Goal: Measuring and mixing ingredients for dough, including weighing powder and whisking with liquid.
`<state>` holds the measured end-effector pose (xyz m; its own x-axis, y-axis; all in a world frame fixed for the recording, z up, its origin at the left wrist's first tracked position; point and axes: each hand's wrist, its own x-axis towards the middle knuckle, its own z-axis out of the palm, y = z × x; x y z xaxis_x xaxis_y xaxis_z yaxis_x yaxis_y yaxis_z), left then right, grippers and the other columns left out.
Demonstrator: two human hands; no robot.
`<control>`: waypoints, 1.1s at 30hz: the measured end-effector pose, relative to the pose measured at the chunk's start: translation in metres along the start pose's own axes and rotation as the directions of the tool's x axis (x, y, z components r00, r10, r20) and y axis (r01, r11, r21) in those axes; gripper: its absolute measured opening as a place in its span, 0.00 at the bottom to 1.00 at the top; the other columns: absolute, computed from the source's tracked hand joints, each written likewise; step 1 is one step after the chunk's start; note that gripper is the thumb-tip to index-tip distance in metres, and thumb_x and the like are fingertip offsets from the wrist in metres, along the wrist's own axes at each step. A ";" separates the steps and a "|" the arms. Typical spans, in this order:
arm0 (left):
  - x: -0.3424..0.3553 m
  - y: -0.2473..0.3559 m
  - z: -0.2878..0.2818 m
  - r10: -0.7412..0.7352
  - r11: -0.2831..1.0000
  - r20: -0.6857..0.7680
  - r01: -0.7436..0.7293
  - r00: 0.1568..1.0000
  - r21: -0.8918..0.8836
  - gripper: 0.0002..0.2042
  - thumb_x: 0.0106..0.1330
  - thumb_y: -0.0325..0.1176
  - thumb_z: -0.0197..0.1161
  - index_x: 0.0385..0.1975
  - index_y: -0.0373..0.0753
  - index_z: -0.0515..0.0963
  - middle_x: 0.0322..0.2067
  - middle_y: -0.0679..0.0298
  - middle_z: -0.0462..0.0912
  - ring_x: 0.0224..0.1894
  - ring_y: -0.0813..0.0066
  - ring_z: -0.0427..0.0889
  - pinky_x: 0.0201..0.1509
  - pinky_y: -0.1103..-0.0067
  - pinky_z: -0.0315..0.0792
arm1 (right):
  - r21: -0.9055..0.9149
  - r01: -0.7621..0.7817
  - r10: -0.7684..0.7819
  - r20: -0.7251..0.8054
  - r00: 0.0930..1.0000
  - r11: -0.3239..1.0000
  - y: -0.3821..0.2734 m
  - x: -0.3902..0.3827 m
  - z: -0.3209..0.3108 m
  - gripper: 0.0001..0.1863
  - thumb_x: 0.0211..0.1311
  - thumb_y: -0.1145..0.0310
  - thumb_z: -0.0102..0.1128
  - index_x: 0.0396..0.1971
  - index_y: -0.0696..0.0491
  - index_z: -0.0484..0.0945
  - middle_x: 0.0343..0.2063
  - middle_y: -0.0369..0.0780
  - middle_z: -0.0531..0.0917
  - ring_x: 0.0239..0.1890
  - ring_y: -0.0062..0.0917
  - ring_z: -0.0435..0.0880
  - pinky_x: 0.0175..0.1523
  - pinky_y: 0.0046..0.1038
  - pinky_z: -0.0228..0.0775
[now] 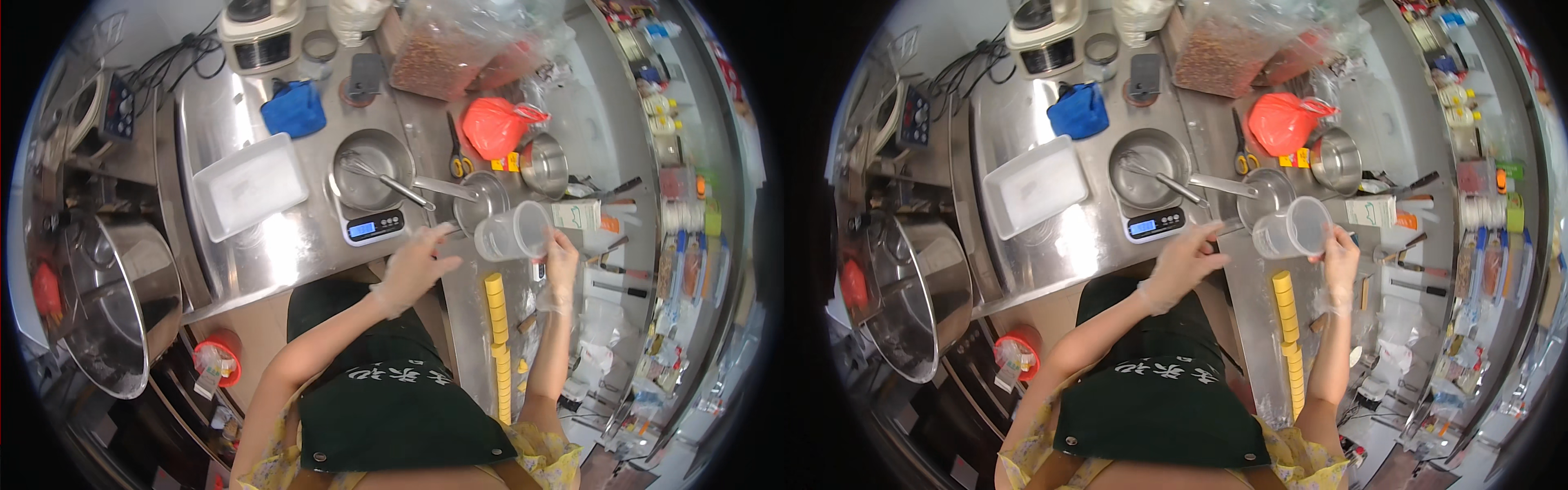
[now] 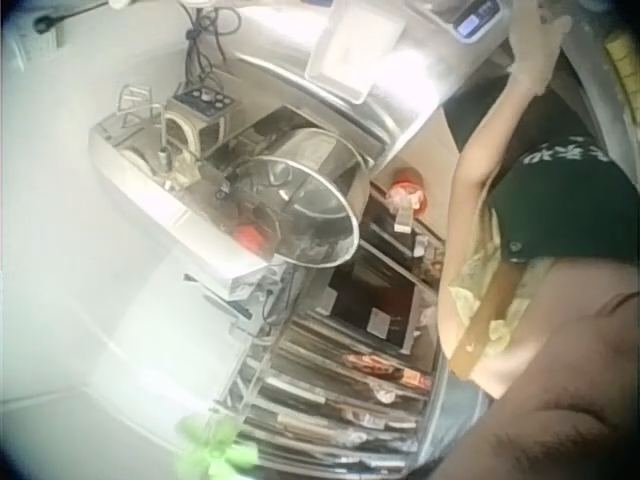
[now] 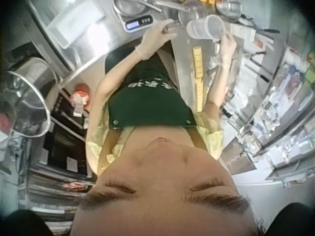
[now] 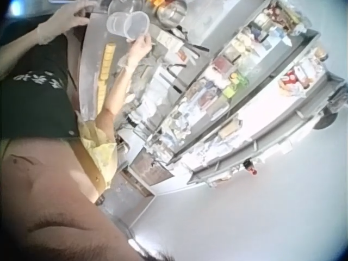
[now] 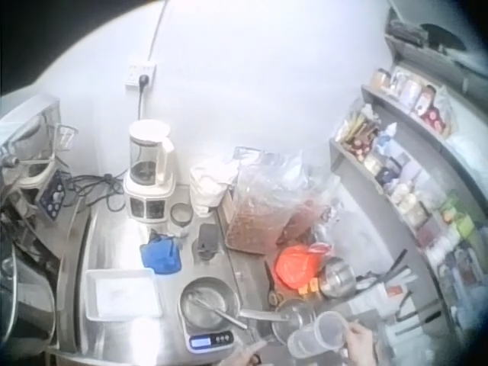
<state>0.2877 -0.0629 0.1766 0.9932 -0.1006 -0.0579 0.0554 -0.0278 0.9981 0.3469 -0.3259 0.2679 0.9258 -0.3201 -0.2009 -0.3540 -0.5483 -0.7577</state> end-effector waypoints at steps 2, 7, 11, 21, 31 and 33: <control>-0.007 -0.003 -0.019 0.044 0.999 -0.098 -0.044 0.994 -0.004 0.19 0.57 0.30 0.65 0.50 0.40 0.75 0.34 0.61 0.77 0.31 0.72 0.77 0.37 0.78 0.72 | 0.063 0.081 -0.078 -0.054 0.996 0.995 0.041 0.022 0.007 0.13 0.68 0.70 0.49 0.44 0.62 0.78 0.24 0.35 0.79 0.19 0.14 0.75 0.22 0.18 0.72; -0.028 -0.022 -0.061 -0.123 0.992 -0.337 0.111 0.933 -0.055 0.15 0.65 0.28 0.60 0.51 0.40 0.76 0.39 0.65 0.79 0.37 0.79 0.75 0.44 0.81 0.72 | 0.266 0.130 -0.087 -0.165 0.982 0.955 0.124 0.073 0.052 0.12 0.67 0.71 0.49 0.43 0.62 0.77 0.25 0.36 0.79 0.19 0.15 0.76 0.23 0.20 0.74; -0.056 -0.051 -0.088 -0.342 0.939 -0.467 0.280 0.815 -0.199 0.14 0.67 0.29 0.57 0.51 0.35 0.76 0.41 0.61 0.81 0.42 0.78 0.77 0.48 0.80 0.72 | 0.343 0.118 -0.026 -0.261 0.965 0.932 0.144 0.088 0.077 0.11 0.66 0.73 0.50 0.43 0.62 0.76 0.26 0.36 0.79 0.20 0.15 0.76 0.24 0.20 0.74; -0.069 -0.053 -0.081 -0.449 0.892 -0.572 0.307 0.687 -0.332 0.14 0.68 0.32 0.57 0.51 0.32 0.75 0.41 0.59 0.80 0.36 0.78 0.78 0.43 0.82 0.73 | 0.390 -0.434 0.467 0.011 0.884 0.812 0.190 0.068 0.072 0.18 0.62 0.63 0.57 0.37 0.67 0.73 0.25 0.46 0.78 0.15 0.28 0.79 0.20 0.25 0.74; -0.010 -0.024 -0.035 -0.344 0.937 -0.485 0.264 0.804 -0.228 0.15 0.69 0.33 0.56 0.52 0.31 0.74 0.42 0.58 0.79 0.38 0.78 0.78 0.45 0.81 0.73 | 0.704 -0.342 0.443 0.042 0.895 0.623 0.213 0.064 0.064 0.10 0.57 0.71 0.53 0.24 0.63 0.69 0.18 0.40 0.71 0.15 0.30 0.79 0.20 0.27 0.76; -0.001 -0.015 -0.024 -0.337 0.939 -0.473 0.259 0.814 -0.224 0.15 0.70 0.32 0.55 0.51 0.32 0.73 0.42 0.59 0.79 0.38 0.78 0.78 0.45 0.81 0.73 | 0.700 -0.360 0.495 0.010 0.869 0.617 0.205 0.060 0.027 0.09 0.56 0.72 0.53 0.23 0.63 0.70 0.17 0.40 0.72 0.16 0.29 0.79 0.21 0.27 0.76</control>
<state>0.2879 -0.0387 0.1627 0.8379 0.3981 -0.3734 0.3325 0.1703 0.9276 0.3337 -0.4365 0.0831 0.6307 -0.5416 -0.5559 -0.4589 0.3174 -0.8299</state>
